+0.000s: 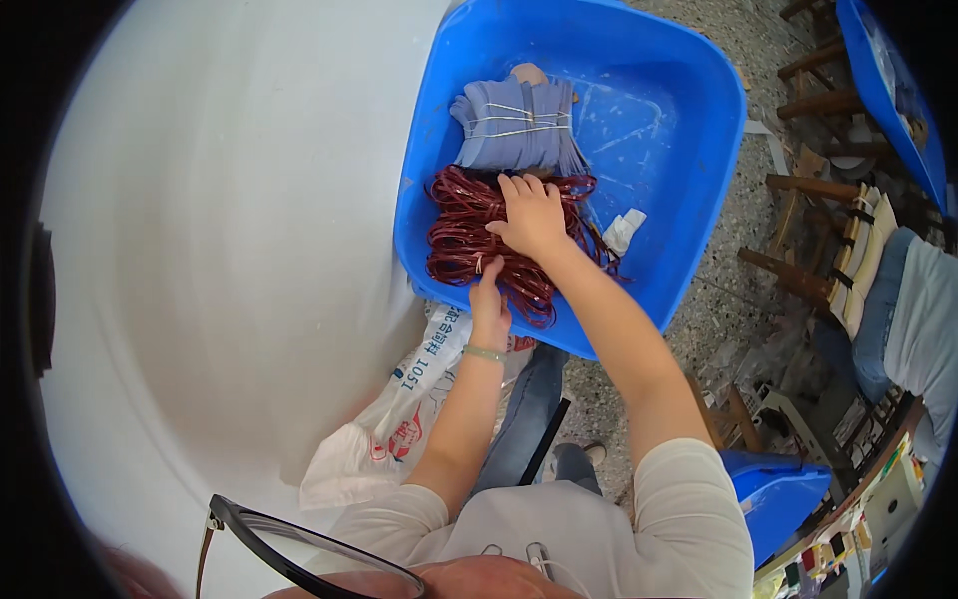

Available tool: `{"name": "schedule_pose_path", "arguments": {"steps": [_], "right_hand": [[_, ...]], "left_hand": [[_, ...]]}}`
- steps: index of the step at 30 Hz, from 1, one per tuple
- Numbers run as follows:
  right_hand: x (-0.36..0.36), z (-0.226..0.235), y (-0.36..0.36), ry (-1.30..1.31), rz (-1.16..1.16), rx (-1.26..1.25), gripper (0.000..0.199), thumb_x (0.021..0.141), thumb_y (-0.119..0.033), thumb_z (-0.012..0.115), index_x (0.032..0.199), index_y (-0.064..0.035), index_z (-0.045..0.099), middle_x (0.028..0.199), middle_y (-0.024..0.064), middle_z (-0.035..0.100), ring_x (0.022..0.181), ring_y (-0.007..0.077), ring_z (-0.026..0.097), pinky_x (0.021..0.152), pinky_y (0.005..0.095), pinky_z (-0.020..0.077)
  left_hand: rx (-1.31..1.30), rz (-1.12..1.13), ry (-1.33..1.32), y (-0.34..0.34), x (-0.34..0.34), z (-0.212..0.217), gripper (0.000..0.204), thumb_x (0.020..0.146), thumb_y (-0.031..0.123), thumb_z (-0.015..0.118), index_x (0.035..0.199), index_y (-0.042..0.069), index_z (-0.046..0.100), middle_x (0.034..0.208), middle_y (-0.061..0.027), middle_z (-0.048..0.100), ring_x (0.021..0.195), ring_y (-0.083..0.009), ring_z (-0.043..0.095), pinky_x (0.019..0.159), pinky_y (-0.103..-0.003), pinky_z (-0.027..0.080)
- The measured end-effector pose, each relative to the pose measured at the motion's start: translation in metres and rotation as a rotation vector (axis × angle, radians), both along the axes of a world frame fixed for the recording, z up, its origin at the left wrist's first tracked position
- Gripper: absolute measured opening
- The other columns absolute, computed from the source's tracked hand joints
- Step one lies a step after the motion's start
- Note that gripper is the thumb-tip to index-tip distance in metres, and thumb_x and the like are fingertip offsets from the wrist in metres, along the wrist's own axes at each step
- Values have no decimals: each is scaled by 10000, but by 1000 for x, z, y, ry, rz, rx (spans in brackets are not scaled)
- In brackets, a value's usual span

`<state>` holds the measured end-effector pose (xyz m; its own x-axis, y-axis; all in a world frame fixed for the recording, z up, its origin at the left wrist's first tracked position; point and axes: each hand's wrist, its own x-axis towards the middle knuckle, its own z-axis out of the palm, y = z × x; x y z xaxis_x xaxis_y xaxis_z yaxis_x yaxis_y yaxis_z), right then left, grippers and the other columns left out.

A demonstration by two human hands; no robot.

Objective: The person retrieves cords from a shelf and carries them to a tub. The person then separates, wraps, and bundles the cords by hand before transferring the bundles into a plastic crate.

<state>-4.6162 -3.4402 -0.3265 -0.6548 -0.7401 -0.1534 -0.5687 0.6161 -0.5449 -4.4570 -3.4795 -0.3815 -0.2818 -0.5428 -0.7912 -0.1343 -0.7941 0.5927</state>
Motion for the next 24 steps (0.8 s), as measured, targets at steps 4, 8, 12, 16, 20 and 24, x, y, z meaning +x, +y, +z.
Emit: {"name": "schedule_pose_path", "arguments": {"steps": [4,8,12,16,20,24], "right_hand": [[55,42,73,-161,-327,-309,468,786,-241,684,1170,-20,533,1091,171,587,1044,329,535,876,422,418],[153,89,175,-621,-424,-188,371,799,-172,666,1125,-27,561,942,167,635,887,312,615,787,405,481],[283,118,265,-842,-354,31,357,827,-280,597,1114,-71,564,927,110,667,874,305,635,754,416,500],[398,159,350,-967,-623,107,352,827,-303,596,1087,-65,598,949,120,671,894,303,636,769,406,502],[528,180,405,-1061,-1238,-23,342,828,-305,628,1062,-55,632,939,123,682,878,249,650,771,358,505],[672,190,427,-1200,-1599,-145,346,830,-296,656,1065,-44,634,903,96,679,817,193,627,739,330,500]], "left_hand": [[-256,-206,22,42,-15,16,784,692,-186,559,1368,-21,196,1309,-155,423,1162,-249,468,1023,-366,369],[-542,-171,-73,45,-38,-17,810,639,-205,464,1377,3,201,1346,-138,382,1211,-243,417,1070,-359,314],[-752,-495,-117,0,-20,-56,734,690,-109,564,1362,24,302,1338,-115,444,1188,-235,465,1027,-361,370],[-572,-523,-180,27,-10,34,816,702,16,660,1353,-69,176,1310,-200,441,1109,-285,520,923,-392,472],[-1185,-828,-517,84,39,121,733,727,285,701,1249,-129,395,1222,-310,488,1119,-408,490,977,-438,371],[-850,-1415,17,203,125,158,591,811,248,649,1229,-104,424,1203,-232,488,1152,-321,438,1005,-409,318]]}}
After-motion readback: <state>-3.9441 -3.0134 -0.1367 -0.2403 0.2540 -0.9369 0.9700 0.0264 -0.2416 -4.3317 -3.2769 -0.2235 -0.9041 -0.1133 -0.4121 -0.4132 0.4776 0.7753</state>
